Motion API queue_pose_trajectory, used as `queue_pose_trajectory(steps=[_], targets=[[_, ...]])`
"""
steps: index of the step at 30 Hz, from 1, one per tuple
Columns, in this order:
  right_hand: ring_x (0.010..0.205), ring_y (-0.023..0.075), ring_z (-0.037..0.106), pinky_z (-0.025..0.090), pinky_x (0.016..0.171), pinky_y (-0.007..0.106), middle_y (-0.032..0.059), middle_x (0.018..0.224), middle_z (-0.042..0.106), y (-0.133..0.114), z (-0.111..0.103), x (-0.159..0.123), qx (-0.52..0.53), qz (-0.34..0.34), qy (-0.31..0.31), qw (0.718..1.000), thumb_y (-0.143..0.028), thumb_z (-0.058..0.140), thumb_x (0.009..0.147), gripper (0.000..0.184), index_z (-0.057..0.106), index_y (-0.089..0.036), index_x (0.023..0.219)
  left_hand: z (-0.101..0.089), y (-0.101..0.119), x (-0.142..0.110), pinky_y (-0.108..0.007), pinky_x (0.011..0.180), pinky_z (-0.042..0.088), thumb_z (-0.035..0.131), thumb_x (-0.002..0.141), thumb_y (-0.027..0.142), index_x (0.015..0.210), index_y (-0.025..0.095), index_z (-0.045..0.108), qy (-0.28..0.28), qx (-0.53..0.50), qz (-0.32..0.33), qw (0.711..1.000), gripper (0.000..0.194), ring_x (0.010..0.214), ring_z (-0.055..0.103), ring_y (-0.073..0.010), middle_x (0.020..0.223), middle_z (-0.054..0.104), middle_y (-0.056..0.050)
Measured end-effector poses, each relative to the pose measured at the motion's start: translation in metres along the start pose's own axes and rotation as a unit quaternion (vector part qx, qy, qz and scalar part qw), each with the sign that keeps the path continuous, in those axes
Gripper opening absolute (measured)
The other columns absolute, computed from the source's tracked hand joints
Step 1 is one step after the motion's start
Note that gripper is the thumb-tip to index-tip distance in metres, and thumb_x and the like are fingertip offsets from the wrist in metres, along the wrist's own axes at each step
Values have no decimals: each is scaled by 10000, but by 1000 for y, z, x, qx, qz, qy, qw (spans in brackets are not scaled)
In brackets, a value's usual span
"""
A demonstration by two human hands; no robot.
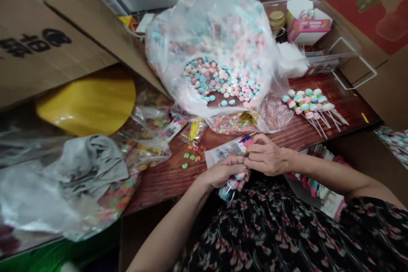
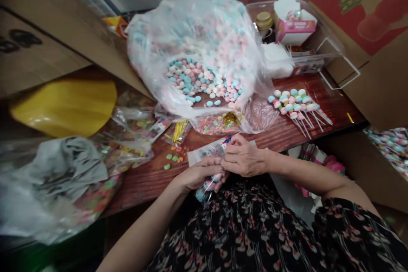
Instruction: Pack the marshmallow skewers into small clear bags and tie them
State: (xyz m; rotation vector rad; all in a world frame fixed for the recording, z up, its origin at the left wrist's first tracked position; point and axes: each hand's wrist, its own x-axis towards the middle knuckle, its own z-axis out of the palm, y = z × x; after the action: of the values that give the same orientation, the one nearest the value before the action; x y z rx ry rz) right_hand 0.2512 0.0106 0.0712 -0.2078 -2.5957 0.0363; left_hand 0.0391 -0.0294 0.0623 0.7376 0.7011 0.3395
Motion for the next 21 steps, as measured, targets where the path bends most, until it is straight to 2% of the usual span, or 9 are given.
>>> queue_pose_trajectory(steps=[3, 5, 7, 10, 12, 14, 17, 19, 21], targets=[[746, 166, 452, 287, 849, 394, 6, 662, 555, -9, 6, -1, 29, 47, -29, 998, -131, 404, 901, 237, 592, -177, 765, -3, -5, -6, -220, 497, 414, 637, 818, 494, 805, 139, 603, -18, 72, -1, 997, 357, 523, 562, -104, 724, 613, -35], [728, 162, 442, 274, 815, 376, 8, 655, 568, -13, 14, -2, 53, 101, -60, 992, -110, 448, 850, 198, 572, -176, 710, -3, -7, -11, -234, 558, 441, 556, 878, 484, 805, 151, 590, 10, 191, 26, 981, 343, 578, 558, -115, 707, 588, -19], [709, 156, 447, 269, 770, 351, 14, 656, 593, -16, 23, -2, 96, 160, -90, 978, -107, 480, 825, 182, 577, -170, 685, 0, -10, -14, -265, 643, 463, 483, 923, 413, 786, 159, 586, 78, 361, 86, 925, 307, 654, 554, -139, 712, 577, -23], [678, 139, 472, 277, 704, 311, 16, 669, 624, -18, 30, 2, 170, 247, -114, 947, -157, 490, 880, 223, 608, -164, 691, 8, -16, -16, -308, 742, 464, 418, 936, 265, 813, 162, 598, 190, 552, 177, 792, 241, 760, 548, -168, 811, 596, -61], [706, 141, 496, 285, 701, 309, 18, 691, 634, -19, 28, 7, 160, 274, -95, 943, -194, 482, 921, 241, 631, -165, 735, 10, -19, -17, -309, 735, 459, 400, 917, 207, 821, 162, 596, 234, 572, 213, 757, 223, 762, 543, -170, 810, 592, -66], [838, 176, 528, 291, 760, 341, 41, 811, 671, -20, 23, 12, 92, 259, -50, 960, -221, 488, 931, 193, 662, -181, 857, 7, -17, -18, -286, 687, 450, 406, 892, 202, 749, 166, 568, 254, 515, 225, 787, 218, 702, 528, -153, 726, 563, -40], [1048, 224, 503, 263, 869, 416, 49, 1061, 680, -19, 17, 13, -2, 187, -7, 982, -237, 500, 931, 198, 645, -244, 1066, -3, -11, -20, -230, 547, 410, 451, 875, 294, 660, 171, 511, 218, 318, 146, 911, 255, 534, 484, -104, 592, 499, 14], [1038, 206, 503, 250, 908, 434, 21, 977, 684, -17, 18, 9, -9, 139, -10, 990, -212, 488, 935, 175, 642, -240, 1013, -8, -8, -20, -203, 469, 371, 532, 839, 373, 675, 164, 530, 154, 193, 49, 968, 266, 459, 479, -85, 580, 519, 24], [942, 182, 511, 254, 917, 431, -1, 782, 644, -15, 23, 3, 7, 106, -24, 994, -168, 471, 923, 174, 627, -204, 857, -11, -6, -19, -200, 443, 363, 610, 786, 415, 707, 157, 562, 102, 137, -15, 985, 274, 443, 505, -90, 607, 563, 16]])
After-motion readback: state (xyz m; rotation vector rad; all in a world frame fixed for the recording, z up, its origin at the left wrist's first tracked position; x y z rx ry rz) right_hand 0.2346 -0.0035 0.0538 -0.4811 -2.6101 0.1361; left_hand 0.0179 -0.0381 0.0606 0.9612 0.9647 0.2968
